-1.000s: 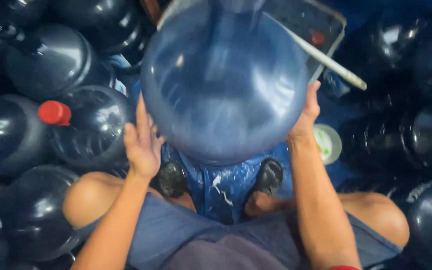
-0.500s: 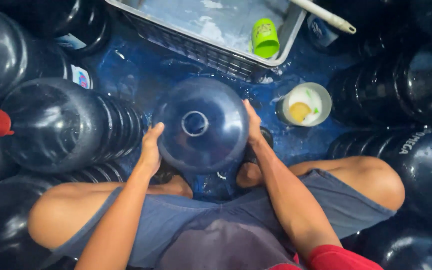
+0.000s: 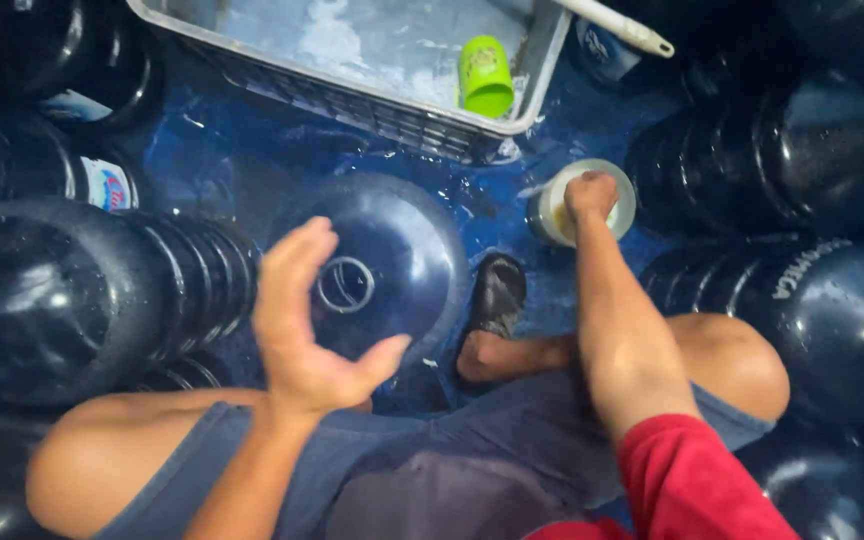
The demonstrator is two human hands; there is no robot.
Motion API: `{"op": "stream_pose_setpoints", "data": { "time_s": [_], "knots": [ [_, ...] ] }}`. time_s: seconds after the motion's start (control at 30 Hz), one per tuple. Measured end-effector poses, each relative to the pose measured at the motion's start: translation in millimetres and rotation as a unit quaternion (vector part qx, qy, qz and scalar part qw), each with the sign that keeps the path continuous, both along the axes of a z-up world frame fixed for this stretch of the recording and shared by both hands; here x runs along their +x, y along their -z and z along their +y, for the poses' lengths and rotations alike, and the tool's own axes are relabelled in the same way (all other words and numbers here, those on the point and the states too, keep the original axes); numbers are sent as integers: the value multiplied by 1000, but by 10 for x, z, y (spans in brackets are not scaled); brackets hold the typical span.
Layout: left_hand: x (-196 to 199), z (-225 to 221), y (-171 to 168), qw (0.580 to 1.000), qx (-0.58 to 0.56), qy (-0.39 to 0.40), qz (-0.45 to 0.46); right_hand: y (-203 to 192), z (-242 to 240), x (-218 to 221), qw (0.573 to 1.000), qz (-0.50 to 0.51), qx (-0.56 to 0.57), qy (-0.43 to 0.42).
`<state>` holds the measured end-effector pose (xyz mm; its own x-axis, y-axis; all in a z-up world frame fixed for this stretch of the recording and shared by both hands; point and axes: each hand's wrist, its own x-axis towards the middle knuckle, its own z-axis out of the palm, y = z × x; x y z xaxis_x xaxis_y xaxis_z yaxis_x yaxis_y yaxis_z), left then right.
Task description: Scrubbing the exterior of a large plastic water jug with a sponge and soapy water to prepare it for reuse.
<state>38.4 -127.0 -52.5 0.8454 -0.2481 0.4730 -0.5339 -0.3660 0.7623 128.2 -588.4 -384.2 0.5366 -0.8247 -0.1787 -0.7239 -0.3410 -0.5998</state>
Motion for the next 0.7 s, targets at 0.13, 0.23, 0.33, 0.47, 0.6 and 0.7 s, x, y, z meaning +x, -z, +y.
{"op": "stream_pose_setpoints", "data": {
  "time_s": [0.13, 0.23, 0.33, 0.47, 0.6, 0.7],
  "knots": [
    [174, -262, 182, 999, 32, -27, 17, 323, -335, 40, 967, 154, 62, -195],
    [304, -261, 360, 988, 76, -85, -99, 944, -642, 16, 933, 242, -8, -267],
    [343, -178, 328, 991, 68, -89, -75, 449, -254, -88, 941, 263, 80, -197],
    [396, -70, 304, 991, 71, -89, -76, 406, -199, 17, 962, 228, 65, -133],
    [396, -19, 273, 993, 40, -86, -74, 162, -18, 50, 954, 248, 19, -166],
    [377, 3, 240, 994, 32, -74, -70, 248, -11, 51, 954, 253, 39, -157]
  ]
}}
